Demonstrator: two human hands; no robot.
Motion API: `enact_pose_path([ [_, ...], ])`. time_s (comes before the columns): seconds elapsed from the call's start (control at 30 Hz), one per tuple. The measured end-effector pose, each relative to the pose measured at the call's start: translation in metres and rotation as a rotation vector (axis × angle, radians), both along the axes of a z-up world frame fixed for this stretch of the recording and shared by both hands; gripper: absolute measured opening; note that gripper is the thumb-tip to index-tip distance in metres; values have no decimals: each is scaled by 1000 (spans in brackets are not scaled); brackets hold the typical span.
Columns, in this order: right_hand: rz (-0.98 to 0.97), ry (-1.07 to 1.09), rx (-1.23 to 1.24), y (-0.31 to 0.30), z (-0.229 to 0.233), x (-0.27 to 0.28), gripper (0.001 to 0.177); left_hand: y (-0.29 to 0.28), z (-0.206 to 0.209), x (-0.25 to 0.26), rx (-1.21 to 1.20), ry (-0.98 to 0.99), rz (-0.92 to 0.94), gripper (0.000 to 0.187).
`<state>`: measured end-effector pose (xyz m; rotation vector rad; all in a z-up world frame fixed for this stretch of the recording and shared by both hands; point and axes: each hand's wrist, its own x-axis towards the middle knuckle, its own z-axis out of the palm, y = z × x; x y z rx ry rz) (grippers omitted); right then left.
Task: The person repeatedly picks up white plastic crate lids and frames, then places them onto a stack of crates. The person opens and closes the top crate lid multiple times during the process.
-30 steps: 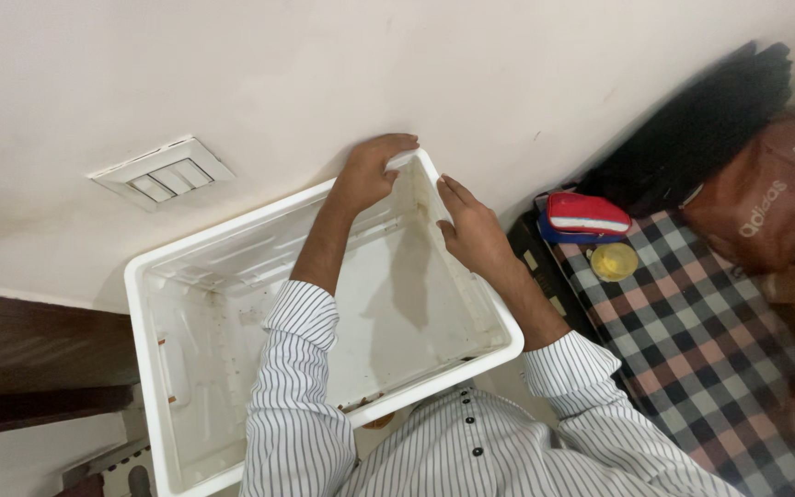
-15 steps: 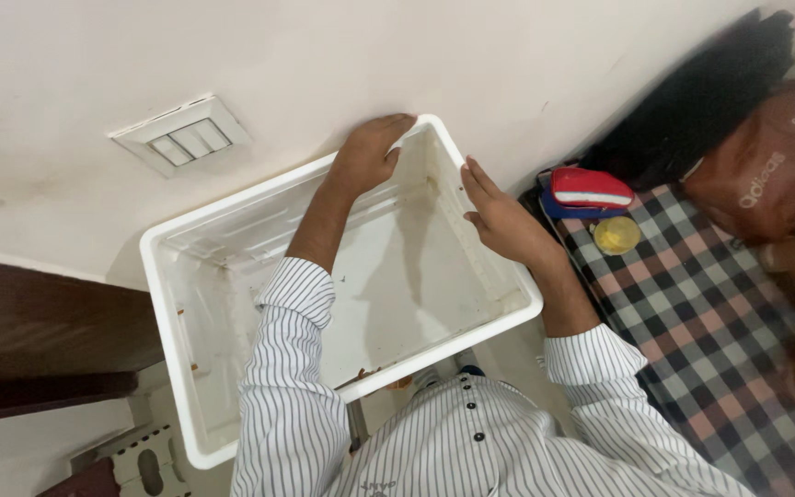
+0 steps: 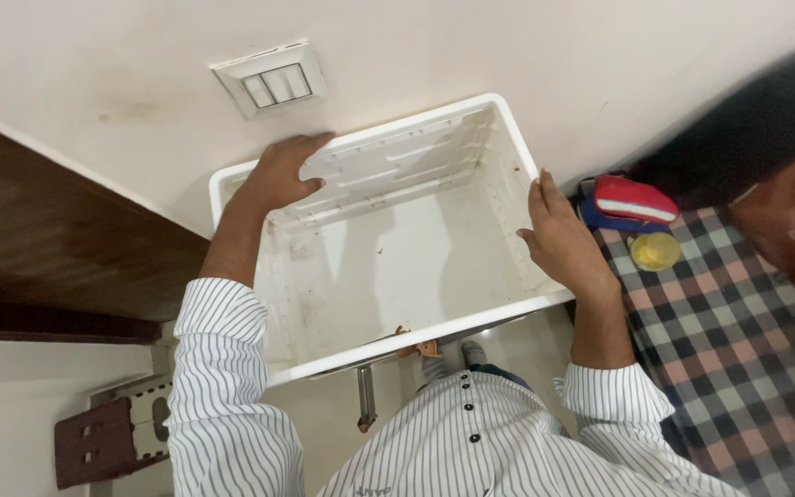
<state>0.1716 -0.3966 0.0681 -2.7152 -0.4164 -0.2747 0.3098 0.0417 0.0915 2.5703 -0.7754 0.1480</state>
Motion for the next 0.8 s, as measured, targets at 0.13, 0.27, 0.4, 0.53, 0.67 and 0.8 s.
enact_pose_path([
  [0.13,-31,-16,16,4,-2,0,77,36,4,-17,181,-35,91,85],
  [0.27,-29,-36,48,-1,-5,-2,76,62,-11,-42,205,-128,228,78],
  [0.4,-16,-74,71,-4,-7,0,74,81,-23,-56,106,-173,369,66],
  [0.53,29,-83,130,-10,-10,-4,70,80,-35,-85,41,-94,435,89],
  [0.67,44,-115,128,-15,-12,-18,70,63,-36,-128,-31,21,521,98],
  [0.8,60,-120,177,-21,-20,-31,68,44,-27,-172,-163,178,612,105],
])
